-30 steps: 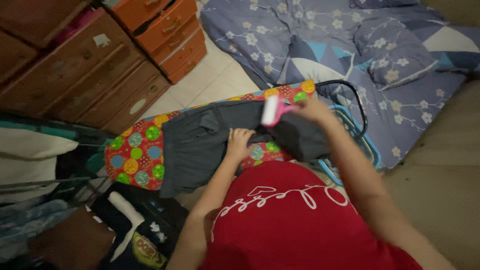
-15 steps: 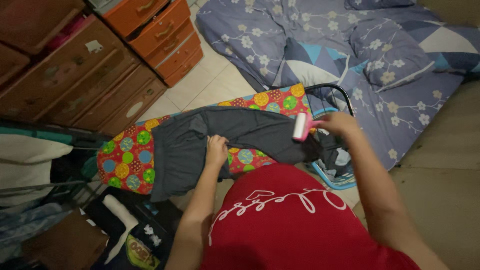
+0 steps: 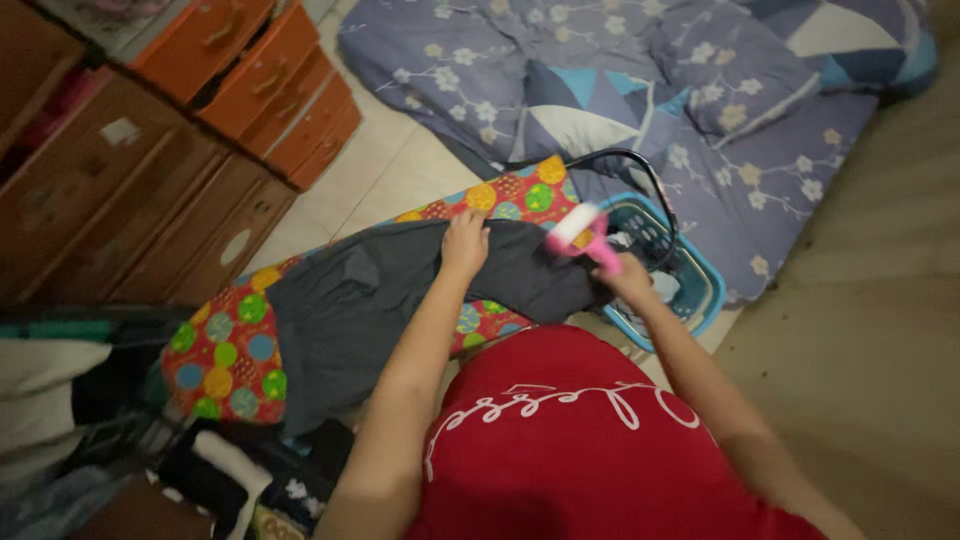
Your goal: The person lays a dark gray garment on a colorful ironing board and uses a pink lint roller to roll over the fabric repeatedly. The person flips and repositions the garment several times to cover different areas, then folds the garment at the end.
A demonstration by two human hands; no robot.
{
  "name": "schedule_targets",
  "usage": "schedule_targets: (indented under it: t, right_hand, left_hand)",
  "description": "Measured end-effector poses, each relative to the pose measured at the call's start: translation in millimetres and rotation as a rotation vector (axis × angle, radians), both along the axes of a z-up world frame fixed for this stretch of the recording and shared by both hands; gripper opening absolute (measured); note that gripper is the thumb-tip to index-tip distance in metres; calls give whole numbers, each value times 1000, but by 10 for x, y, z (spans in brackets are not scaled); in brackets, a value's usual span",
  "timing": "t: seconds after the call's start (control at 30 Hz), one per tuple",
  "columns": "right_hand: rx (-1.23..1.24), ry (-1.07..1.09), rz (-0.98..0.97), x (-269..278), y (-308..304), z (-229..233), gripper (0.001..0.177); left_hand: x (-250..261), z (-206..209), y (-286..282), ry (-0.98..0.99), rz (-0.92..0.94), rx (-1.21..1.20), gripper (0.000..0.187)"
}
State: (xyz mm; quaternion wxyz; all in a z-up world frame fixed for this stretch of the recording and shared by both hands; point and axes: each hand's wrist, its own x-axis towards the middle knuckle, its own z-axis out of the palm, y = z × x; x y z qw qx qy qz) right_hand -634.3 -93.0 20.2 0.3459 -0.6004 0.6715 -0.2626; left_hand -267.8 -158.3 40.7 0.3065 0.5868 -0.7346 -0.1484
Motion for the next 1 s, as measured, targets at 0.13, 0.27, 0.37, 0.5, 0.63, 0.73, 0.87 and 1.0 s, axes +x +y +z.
schedule_targets:
  t: [0.13, 0.27, 0.37, 0.5, 0.63, 0.73, 0.87, 1.0]
  right_hand:
    - [-400, 291, 115, 200, 213, -124, 44]
    - [-252, 295, 98, 113, 210, -138, 33]
    - [-91, 282, 121, 29, 189, -107, 26]
    - [-94, -162, 39, 53, -75, 28, 39]
    - [-42, -183, 239, 49, -581, 316, 46]
    - [155, -385, 554, 184, -989, 477, 31]
    - [322, -377, 632, 369, -1349, 798, 33]
    - [332, -386, 677, 555, -1463, 1177, 27]
  left_hand:
    - [-180, -249, -268, -205, -9, 47, 48]
    - [-193, -288, -313, -261, -5, 114, 36]
    - [-37, -133, -386, 87, -49, 360, 28]
    - [397, 258, -211, 370, -97, 112, 23]
    - [910, 850, 292, 485, 17, 113, 21]
    - [1164, 1132, 704, 461, 130, 52, 18]
    - [1404, 1164, 1217, 519, 201, 53, 17]
    - [1586, 1072, 1561, 748, 258, 16, 17]
